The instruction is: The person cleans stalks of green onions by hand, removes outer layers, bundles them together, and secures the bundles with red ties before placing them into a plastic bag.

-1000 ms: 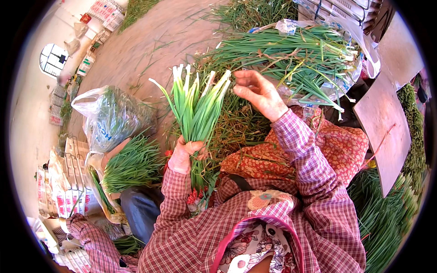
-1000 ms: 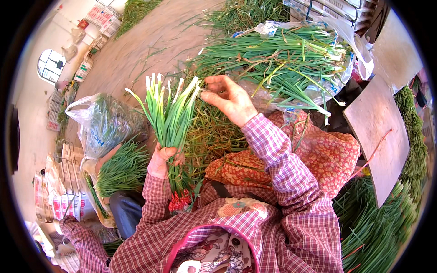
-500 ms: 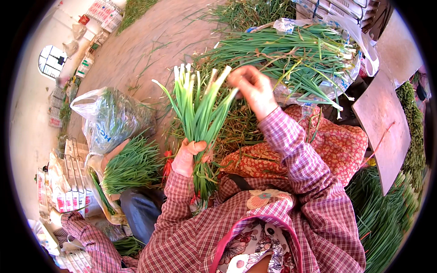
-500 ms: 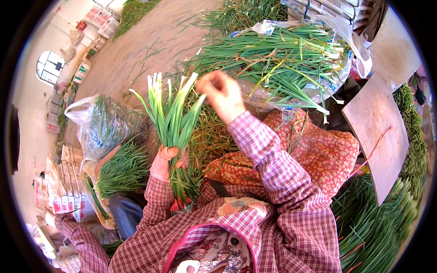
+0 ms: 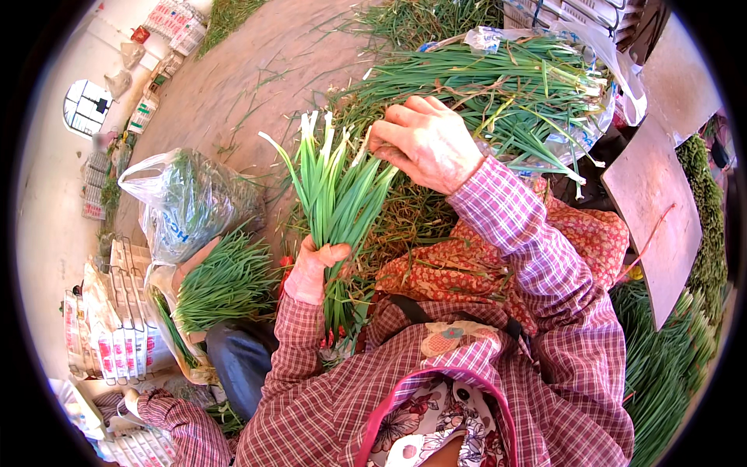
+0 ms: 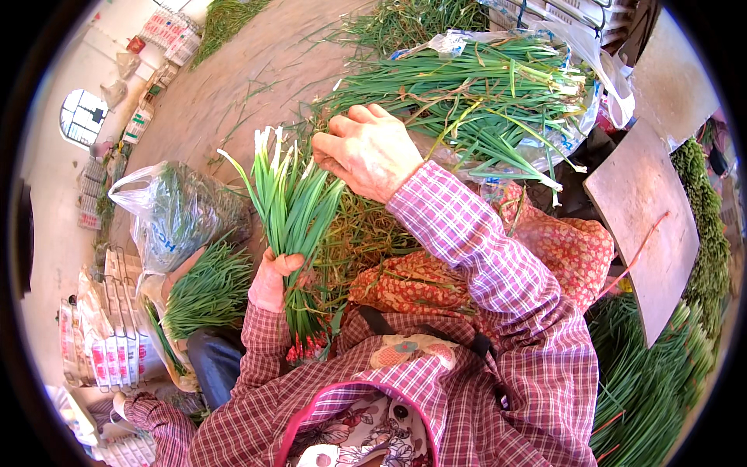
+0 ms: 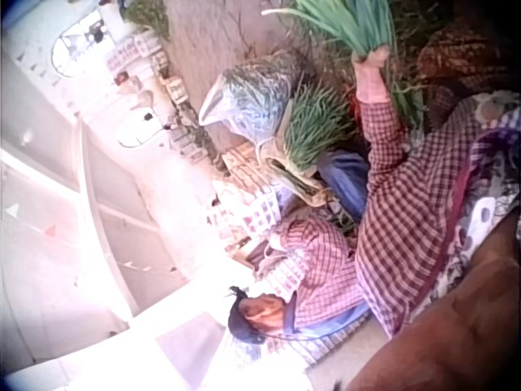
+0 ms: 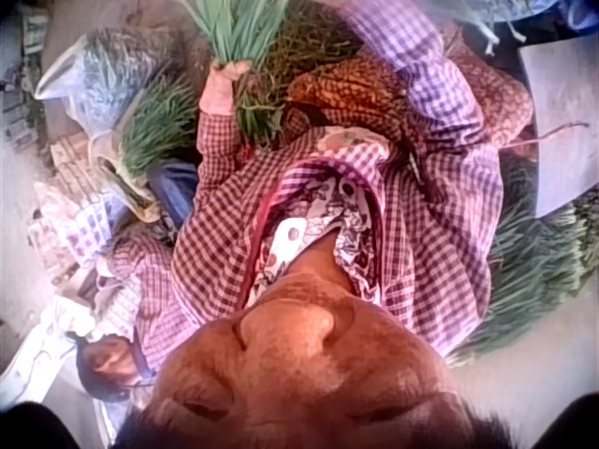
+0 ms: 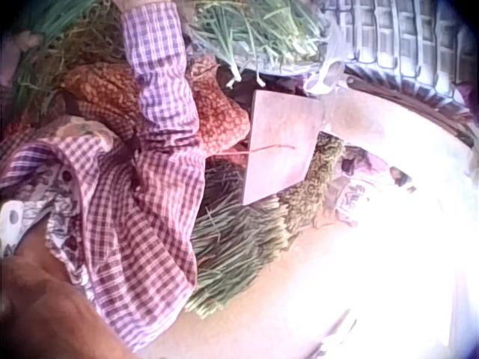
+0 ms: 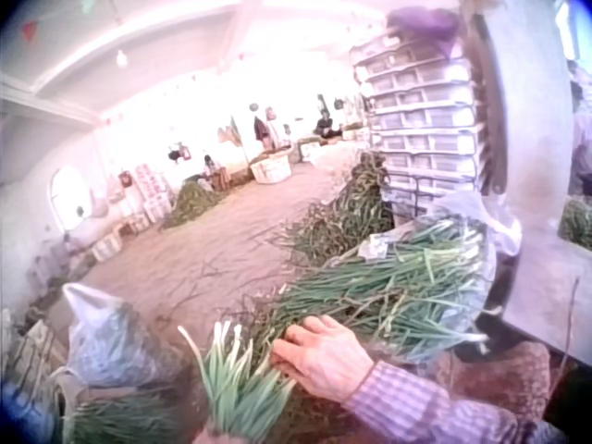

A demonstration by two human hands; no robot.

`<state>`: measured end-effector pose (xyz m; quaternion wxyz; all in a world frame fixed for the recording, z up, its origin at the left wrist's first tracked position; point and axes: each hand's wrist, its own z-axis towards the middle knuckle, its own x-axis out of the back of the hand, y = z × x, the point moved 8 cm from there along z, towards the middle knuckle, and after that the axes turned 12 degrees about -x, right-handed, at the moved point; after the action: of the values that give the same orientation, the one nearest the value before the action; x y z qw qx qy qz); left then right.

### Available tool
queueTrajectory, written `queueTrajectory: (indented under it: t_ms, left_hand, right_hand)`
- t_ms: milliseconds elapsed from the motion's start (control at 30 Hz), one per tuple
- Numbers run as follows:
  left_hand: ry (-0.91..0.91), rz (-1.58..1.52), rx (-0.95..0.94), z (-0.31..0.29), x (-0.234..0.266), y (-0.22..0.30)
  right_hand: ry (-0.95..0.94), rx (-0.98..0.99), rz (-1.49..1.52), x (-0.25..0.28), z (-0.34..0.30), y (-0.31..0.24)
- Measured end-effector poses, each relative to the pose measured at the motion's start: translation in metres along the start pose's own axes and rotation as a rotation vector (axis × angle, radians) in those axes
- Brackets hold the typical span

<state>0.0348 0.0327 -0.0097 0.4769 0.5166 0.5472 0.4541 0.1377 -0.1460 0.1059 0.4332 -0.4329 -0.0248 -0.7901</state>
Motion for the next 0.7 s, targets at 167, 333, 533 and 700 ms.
queueTrajectory:
  t_ms: [167,333,533,700]
  left_hand:
    - [-0.007,-0.059,-0.072,0.006,0.012,-0.009]
    - [-0.09,0.023,-0.108,0.009,0.01,-0.006]
    - [-0.058,0.052,0.065,0.006,0.016,-0.013]
    - [-0.038,0.045,0.077,0.004,0.013,-0.009]
  right_hand:
    - [0.014,0.086,0.031,0.004,0.001,-0.003]
    - [-0.102,-0.065,0.15,-0.006,-0.001,0.011]
    - [-0.13,-0.212,0.383,-0.019,-0.007,0.023]
    - [-0.06,-0.267,0.441,-0.024,-0.011,0.03]
